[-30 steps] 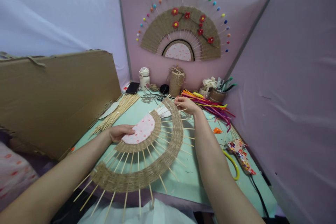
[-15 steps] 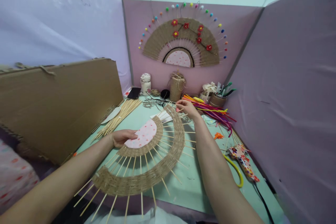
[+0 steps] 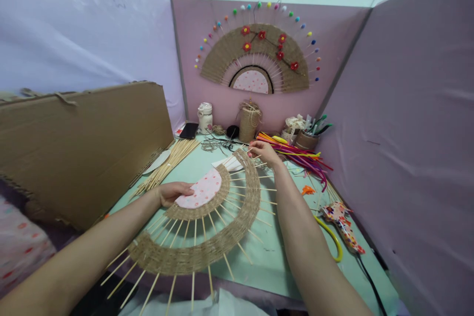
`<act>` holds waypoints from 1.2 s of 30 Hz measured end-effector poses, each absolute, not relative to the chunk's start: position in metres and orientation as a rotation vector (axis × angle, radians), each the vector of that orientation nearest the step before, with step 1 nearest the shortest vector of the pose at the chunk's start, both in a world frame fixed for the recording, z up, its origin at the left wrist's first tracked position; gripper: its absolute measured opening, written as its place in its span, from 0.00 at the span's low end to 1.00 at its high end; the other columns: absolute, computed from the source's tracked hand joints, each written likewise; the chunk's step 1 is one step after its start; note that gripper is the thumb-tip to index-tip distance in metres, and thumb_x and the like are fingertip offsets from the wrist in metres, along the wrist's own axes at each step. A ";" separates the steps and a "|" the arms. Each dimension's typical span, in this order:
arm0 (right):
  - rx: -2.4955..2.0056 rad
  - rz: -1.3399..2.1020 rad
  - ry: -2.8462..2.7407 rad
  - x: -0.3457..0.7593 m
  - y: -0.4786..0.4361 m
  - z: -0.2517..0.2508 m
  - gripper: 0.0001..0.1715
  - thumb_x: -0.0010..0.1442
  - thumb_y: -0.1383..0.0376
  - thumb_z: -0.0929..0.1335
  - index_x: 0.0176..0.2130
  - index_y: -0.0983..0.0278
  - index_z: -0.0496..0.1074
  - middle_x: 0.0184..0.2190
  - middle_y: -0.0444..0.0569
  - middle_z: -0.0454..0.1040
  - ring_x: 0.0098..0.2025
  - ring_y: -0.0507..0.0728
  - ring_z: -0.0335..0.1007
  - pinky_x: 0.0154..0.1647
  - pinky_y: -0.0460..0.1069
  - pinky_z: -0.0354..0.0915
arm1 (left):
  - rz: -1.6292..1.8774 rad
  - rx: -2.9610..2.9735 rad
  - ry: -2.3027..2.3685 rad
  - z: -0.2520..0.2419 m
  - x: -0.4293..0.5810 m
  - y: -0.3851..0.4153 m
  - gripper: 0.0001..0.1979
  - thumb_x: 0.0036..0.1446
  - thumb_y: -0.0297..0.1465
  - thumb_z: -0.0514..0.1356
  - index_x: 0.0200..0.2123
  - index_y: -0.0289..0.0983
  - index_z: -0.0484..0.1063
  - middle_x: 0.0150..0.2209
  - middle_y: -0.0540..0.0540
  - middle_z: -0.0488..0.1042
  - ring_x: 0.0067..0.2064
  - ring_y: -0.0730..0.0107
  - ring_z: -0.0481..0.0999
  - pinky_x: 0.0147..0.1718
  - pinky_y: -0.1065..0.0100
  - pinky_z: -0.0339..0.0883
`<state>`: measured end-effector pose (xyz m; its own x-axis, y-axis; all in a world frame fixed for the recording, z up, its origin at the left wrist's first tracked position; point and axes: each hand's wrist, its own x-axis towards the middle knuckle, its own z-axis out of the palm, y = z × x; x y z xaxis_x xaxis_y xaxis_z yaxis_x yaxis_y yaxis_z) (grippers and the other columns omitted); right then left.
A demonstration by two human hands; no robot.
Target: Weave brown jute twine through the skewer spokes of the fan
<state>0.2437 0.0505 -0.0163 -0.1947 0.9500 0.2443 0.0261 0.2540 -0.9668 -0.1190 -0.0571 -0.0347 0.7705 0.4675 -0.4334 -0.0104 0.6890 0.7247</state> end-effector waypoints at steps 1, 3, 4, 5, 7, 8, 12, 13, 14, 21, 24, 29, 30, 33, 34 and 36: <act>-0.961 1.117 -1.501 0.243 0.050 -0.016 0.11 0.43 0.60 0.72 0.28 0.63 0.70 0.23 0.41 0.70 0.25 0.49 0.66 0.29 0.45 0.64 | 0.291 0.773 0.654 -0.034 -0.118 -0.057 0.23 0.47 0.23 0.63 0.49 0.27 0.70 0.37 0.37 0.79 0.36 0.62 0.78 0.38 0.67 0.69; -0.972 1.098 -1.512 0.242 0.050 -0.015 0.12 0.43 0.59 0.72 0.28 0.63 0.70 0.23 0.41 0.70 0.25 0.49 0.66 0.28 0.45 0.64 | 0.294 0.772 0.661 -0.033 -0.117 -0.058 0.24 0.47 0.23 0.63 0.50 0.27 0.69 0.36 0.37 0.79 0.36 0.62 0.78 0.37 0.67 0.68; -0.980 1.088 -1.513 0.242 0.049 -0.014 0.13 0.43 0.59 0.72 0.28 0.64 0.70 0.23 0.41 0.70 0.24 0.49 0.66 0.27 0.45 0.63 | 0.291 0.771 0.663 -0.033 -0.116 -0.058 0.25 0.47 0.23 0.63 0.51 0.27 0.69 0.36 0.38 0.79 0.36 0.62 0.78 0.37 0.68 0.68; -0.989 1.079 -1.512 0.241 0.049 -0.014 0.13 0.42 0.59 0.72 0.28 0.64 0.70 0.22 0.41 0.70 0.24 0.49 0.66 0.27 0.45 0.63 | 0.286 0.771 0.665 -0.033 -0.115 -0.058 0.25 0.47 0.23 0.63 0.51 0.27 0.68 0.36 0.38 0.79 0.37 0.62 0.78 0.38 0.68 0.68; -1.007 1.060 -1.508 0.240 0.048 -0.014 0.13 0.42 0.59 0.72 0.27 0.64 0.69 0.22 0.41 0.69 0.24 0.49 0.65 0.27 0.45 0.63 | 0.269 0.770 0.668 -0.033 -0.114 -0.057 0.27 0.46 0.23 0.63 0.52 0.27 0.67 0.36 0.38 0.79 0.37 0.62 0.78 0.38 0.68 0.68; -1.014 1.054 -1.508 0.240 0.047 -0.014 0.13 0.42 0.59 0.72 0.26 0.64 0.69 0.22 0.41 0.69 0.24 0.49 0.65 0.27 0.45 0.63 | 0.260 0.771 0.667 -0.033 -0.114 -0.057 0.27 0.46 0.23 0.63 0.53 0.27 0.66 0.37 0.38 0.79 0.37 0.63 0.78 0.39 0.68 0.68; -1.022 1.061 -1.518 0.241 0.045 -0.014 0.12 0.42 0.59 0.72 0.26 0.64 0.69 0.23 0.42 0.70 0.25 0.49 0.65 0.28 0.45 0.63 | 0.224 0.771 0.640 -0.035 -0.114 -0.054 0.28 0.47 0.23 0.63 0.54 0.28 0.65 0.37 0.38 0.79 0.37 0.64 0.78 0.39 0.68 0.68; -1.022 1.066 -1.524 0.242 0.045 -0.015 0.13 0.43 0.59 0.72 0.26 0.64 0.69 0.23 0.42 0.70 0.25 0.49 0.65 0.28 0.45 0.63 | 0.213 0.769 0.626 -0.035 -0.114 -0.054 0.28 0.48 0.23 0.63 0.54 0.28 0.65 0.37 0.38 0.79 0.38 0.64 0.78 0.39 0.69 0.68; -1.021 1.069 -1.530 0.243 0.045 -0.015 0.13 0.43 0.58 0.72 0.26 0.64 0.69 0.23 0.42 0.70 0.25 0.50 0.65 0.28 0.45 0.63 | 0.200 0.768 0.611 -0.034 -0.114 -0.054 0.28 0.48 0.23 0.63 0.55 0.28 0.65 0.37 0.38 0.79 0.38 0.64 0.78 0.40 0.69 0.68; -1.026 1.158 -1.535 0.249 0.046 -0.021 0.17 0.41 0.56 0.73 0.27 0.65 0.70 0.23 0.43 0.71 0.23 0.47 0.61 0.24 0.43 0.57 | 0.161 0.767 0.546 -0.029 -0.109 -0.056 0.33 0.48 0.22 0.63 0.59 0.32 0.60 0.40 0.39 0.78 0.39 0.63 0.79 0.41 0.69 0.69; -1.006 1.287 -1.473 0.249 0.043 -0.020 0.18 0.40 0.57 0.74 0.28 0.65 0.70 0.22 0.42 0.70 0.21 0.46 0.58 0.21 0.42 0.54 | 0.172 0.762 0.571 -0.028 -0.108 -0.057 0.35 0.47 0.22 0.64 0.60 0.32 0.58 0.39 0.38 0.79 0.39 0.62 0.79 0.40 0.68 0.69; -0.973 1.453 -1.328 0.246 0.036 -0.015 0.18 0.39 0.59 0.75 0.28 0.65 0.68 0.23 0.42 0.70 0.24 0.47 0.62 0.24 0.43 0.57 | 0.176 0.757 0.552 -0.027 -0.108 -0.058 0.35 0.48 0.22 0.64 0.60 0.31 0.58 0.40 0.38 0.78 0.39 0.62 0.79 0.40 0.69 0.69; -0.969 1.471 -1.311 0.246 0.036 -0.014 0.18 0.39 0.59 0.75 0.27 0.64 0.67 0.23 0.42 0.70 0.24 0.47 0.62 0.23 0.42 0.57 | 0.178 0.758 0.551 -0.027 -0.108 -0.058 0.35 0.48 0.22 0.64 0.60 0.31 0.58 0.40 0.38 0.78 0.39 0.62 0.79 0.39 0.69 0.69; -0.987 1.508 -1.296 0.247 0.036 -0.015 0.19 0.39 0.58 0.75 0.28 0.64 0.67 0.22 0.41 0.69 0.21 0.46 0.59 0.19 0.41 0.52 | 0.188 0.759 0.574 -0.026 -0.108 -0.059 0.35 0.48 0.22 0.64 0.60 0.30 0.58 0.39 0.38 0.79 0.38 0.63 0.79 0.39 0.69 0.69; -0.999 1.518 -1.299 0.248 0.036 -0.015 0.19 0.40 0.58 0.75 0.28 0.65 0.67 0.22 0.41 0.69 0.20 0.45 0.57 0.18 0.41 0.50 | 0.192 0.758 0.583 -0.025 -0.107 -0.059 0.35 0.47 0.22 0.64 0.60 0.30 0.58 0.39 0.38 0.79 0.38 0.63 0.79 0.39 0.69 0.69; -1.019 1.539 -1.316 0.249 0.037 -0.015 0.19 0.40 0.57 0.75 0.28 0.65 0.67 0.21 0.41 0.68 0.18 0.44 0.53 0.16 0.41 0.46 | 0.193 0.756 0.592 -0.025 -0.107 -0.060 0.35 0.47 0.22 0.64 0.59 0.30 0.59 0.38 0.38 0.79 0.38 0.63 0.79 0.39 0.69 0.69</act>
<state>0.2488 0.0368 -0.0151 -0.3097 0.9492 -0.0552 -0.0925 -0.0878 -0.9918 -0.1071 -0.0596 -0.0251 0.8210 0.3704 -0.4344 0.0425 0.7192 0.6935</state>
